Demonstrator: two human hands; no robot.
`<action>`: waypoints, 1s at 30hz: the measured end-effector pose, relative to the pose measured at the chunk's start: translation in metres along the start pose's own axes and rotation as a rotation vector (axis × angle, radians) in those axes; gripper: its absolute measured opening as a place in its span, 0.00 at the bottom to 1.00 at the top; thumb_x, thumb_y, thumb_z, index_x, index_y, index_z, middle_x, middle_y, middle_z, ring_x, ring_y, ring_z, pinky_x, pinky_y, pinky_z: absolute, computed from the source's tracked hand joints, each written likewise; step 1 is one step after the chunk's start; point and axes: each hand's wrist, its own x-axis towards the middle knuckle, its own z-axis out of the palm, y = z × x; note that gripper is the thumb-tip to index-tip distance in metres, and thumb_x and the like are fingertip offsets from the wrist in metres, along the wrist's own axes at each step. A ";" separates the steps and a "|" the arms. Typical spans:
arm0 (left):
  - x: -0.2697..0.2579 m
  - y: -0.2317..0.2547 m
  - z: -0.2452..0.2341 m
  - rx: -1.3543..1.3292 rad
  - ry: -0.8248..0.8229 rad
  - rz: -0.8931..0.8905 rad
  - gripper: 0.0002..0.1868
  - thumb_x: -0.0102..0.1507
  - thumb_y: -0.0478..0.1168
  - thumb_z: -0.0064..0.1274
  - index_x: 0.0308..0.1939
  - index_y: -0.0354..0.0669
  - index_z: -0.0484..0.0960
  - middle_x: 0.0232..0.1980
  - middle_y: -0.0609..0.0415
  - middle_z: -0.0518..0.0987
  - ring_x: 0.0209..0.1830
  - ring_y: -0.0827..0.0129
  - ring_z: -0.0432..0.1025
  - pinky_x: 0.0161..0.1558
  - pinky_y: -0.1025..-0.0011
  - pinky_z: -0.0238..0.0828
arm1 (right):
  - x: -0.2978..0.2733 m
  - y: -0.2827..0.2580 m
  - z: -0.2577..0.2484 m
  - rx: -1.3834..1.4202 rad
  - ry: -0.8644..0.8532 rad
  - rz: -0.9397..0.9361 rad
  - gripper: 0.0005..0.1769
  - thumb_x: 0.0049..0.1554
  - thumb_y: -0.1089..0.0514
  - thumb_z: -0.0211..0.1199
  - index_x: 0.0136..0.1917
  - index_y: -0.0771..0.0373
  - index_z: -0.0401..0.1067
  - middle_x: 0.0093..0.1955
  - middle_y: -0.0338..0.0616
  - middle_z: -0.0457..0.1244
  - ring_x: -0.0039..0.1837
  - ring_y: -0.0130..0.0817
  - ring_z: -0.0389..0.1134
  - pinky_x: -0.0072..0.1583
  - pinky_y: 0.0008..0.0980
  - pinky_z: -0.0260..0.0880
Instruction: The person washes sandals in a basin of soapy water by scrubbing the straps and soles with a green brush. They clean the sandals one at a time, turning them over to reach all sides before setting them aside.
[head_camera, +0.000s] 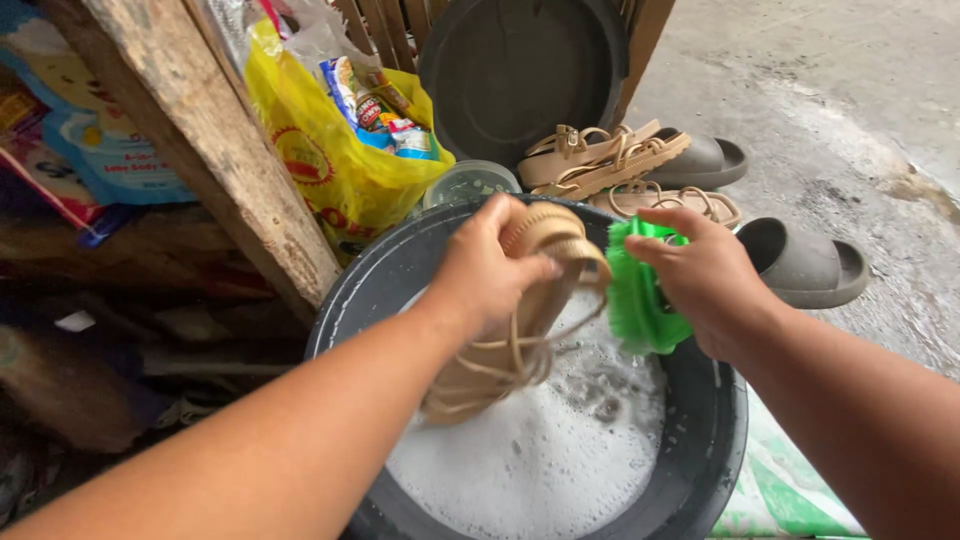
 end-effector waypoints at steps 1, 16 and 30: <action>0.002 0.001 -0.007 0.007 0.007 -0.005 0.22 0.51 0.38 0.69 0.45 0.43 0.77 0.41 0.52 0.85 0.42 0.69 0.80 0.46 0.67 0.77 | 0.007 0.010 -0.001 0.001 -0.011 -0.001 0.22 0.60 0.55 0.63 0.68 0.50 0.71 0.51 0.49 0.70 0.47 0.39 0.71 0.44 0.40 0.75; -0.084 -0.032 -0.092 -0.109 -0.027 -0.567 0.29 0.53 0.26 0.59 0.57 0.52 0.76 0.52 0.61 0.81 0.49 0.74 0.77 0.42 0.71 0.80 | 0.018 0.121 0.036 -0.743 -0.303 0.048 0.40 0.56 0.64 0.65 0.75 0.28 0.64 0.53 0.59 0.69 0.50 0.49 0.75 0.54 0.44 0.75; -0.087 -0.034 -0.081 -0.180 -0.015 -0.689 0.20 0.61 0.20 0.43 0.50 0.43 0.81 0.46 0.55 0.83 0.40 0.69 0.79 0.36 0.69 0.81 | -0.033 -0.002 0.077 -0.469 -0.272 -0.149 0.22 0.59 0.48 0.66 0.66 0.34 0.73 0.47 0.49 0.73 0.46 0.45 0.78 0.51 0.45 0.77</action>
